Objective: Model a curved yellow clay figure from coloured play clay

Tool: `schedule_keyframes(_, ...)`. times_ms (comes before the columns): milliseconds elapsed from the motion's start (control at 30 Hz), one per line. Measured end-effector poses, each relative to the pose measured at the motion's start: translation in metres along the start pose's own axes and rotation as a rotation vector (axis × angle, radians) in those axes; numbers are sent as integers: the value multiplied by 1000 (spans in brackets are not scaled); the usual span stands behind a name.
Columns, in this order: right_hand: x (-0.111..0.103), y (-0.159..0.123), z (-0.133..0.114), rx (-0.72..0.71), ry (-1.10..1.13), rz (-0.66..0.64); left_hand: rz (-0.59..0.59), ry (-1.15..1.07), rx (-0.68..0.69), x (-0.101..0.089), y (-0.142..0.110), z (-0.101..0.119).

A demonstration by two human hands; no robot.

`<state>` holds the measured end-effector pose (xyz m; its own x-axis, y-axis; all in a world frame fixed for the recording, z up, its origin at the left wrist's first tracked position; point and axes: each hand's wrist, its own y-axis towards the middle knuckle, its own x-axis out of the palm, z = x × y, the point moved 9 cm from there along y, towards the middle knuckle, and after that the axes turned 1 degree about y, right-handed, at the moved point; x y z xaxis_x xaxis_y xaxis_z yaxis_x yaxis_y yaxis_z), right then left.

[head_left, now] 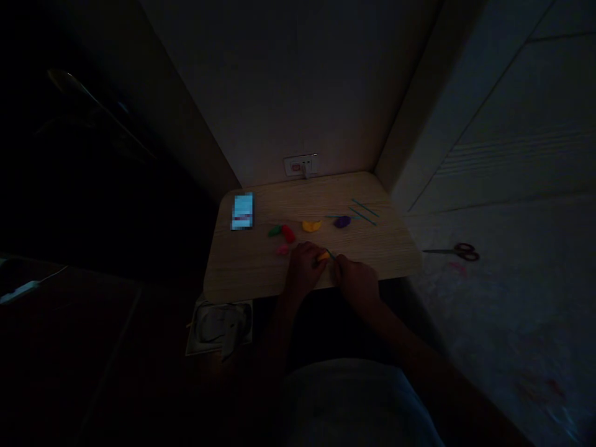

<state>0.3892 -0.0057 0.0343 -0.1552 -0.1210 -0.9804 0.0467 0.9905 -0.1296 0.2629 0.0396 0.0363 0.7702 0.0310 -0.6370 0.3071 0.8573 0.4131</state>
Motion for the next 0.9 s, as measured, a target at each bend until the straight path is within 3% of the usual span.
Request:
schedule_keyframes(300, -3, 4, -14, -25, -73, -64, -5, -6, 2, -1, 2, 1)
schedule_keyframes(567, -5, 10, -22, -79, -80, -39, -18, 47, -14, -1, 2, 3)
schedule_keyframes(900, -2, -12, -4, -73, -107, -76, 4, 104, -42, -3, 3, 3)
